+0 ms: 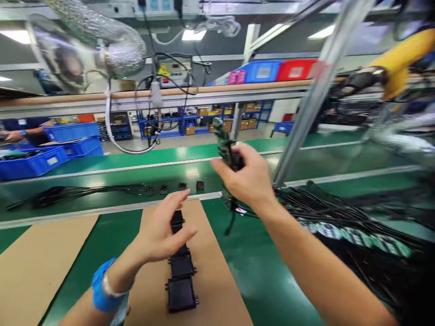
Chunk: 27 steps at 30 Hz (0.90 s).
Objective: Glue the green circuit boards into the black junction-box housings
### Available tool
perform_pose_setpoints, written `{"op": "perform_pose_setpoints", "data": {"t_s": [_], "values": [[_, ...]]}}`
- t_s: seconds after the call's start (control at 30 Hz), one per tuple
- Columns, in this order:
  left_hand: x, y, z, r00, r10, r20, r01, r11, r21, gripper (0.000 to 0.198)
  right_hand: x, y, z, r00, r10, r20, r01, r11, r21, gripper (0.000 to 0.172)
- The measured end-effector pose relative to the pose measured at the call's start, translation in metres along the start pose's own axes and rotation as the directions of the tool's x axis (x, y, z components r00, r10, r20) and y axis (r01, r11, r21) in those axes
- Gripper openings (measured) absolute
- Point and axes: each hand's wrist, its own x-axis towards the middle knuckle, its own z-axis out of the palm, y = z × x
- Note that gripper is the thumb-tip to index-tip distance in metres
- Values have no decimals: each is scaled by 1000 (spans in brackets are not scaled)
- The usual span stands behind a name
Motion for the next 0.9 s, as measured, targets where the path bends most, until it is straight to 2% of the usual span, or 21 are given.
{"op": "perform_pose_setpoints", "data": {"t_s": [0.1, 0.17, 0.23, 0.3, 0.4, 0.43, 0.47, 0.53, 0.57, 0.63, 0.67, 0.77, 0.8, 0.83, 0.87, 0.9], "values": [[59, 15, 43, 999, 33, -15, -35, 952, -303, 67, 0, -5, 8, 994, 100, 37, -99, 994, -36, 50], [89, 18, 57, 999, 34, -30, -44, 901, -432, 48, 3, -9, 9, 988, 83, 132, -77, 996, -55, 59], [109, 17, 62, 998, 32, -61, -58, 870, -489, 28, 4, -12, -1, 972, -2, 236, 14, 999, -49, 59], [120, 16, 58, 996, 35, -81, -73, 845, -530, 22, 5, -9, -21, 959, -94, 267, 87, 995, 39, 53], [123, 21, 42, 993, 79, -88, -116, 788, -604, 23, 10, 13, -52, 994, -89, 64, 70, 967, 245, 47], [122, 24, 36, 988, 124, -87, -151, 763, -629, 23, 12, 25, -58, 998, -63, -4, 62, 955, 289, 45], [122, 27, 29, 977, 189, -94, -204, 728, -654, 23, 13, 39, -62, 999, -33, -13, 35, 947, 320, 42], [122, 35, 16, 931, 338, -137, -333, 636, -696, 28, 14, 66, -61, 987, 24, 161, -81, 931, 355, 41], [122, 37, 11, 900, 399, -177, -399, 586, -705, 32, 12, 78, -57, 956, 49, 291, -157, 920, 360, 45], [124, 40, 3, 851, 457, -261, -495, 529, -690, 40, 0, 95, -46, 848, 70, 526, -301, 880, 368, 60], [125, 40, 0, 838, 464, -288, -521, 521, -676, 43, -9, 99, -39, 793, 56, 607, -348, 859, 375, 69], [124, 36, -7, 826, 467, -316, -547, 527, -650, 47, -49, 95, -24, 667, -34, 745, -414, 814, 408, 92], [122, 34, -9, 827, 464, -318, -547, 535, -643, 48, -62, 89, -22, 641, -52, 766, -419, 812, 406, 97], [119, 32, -11, 831, 455, -321, -545, 546, -637, 48, -73, 83, -22, 638, -50, 768, -406, 826, 391, 102], [115, 29, -13, 835, 440, -331, -543, 555, -631, 49, -81, 75, -23, 660, -21, 751, -374, 857, 354, 103], [111, 27, -15, 839, 421, -344, -539, 561, -629, 50, -84, 67, -27, 703, 17, 711, -330, 894, 304, 99]]}}
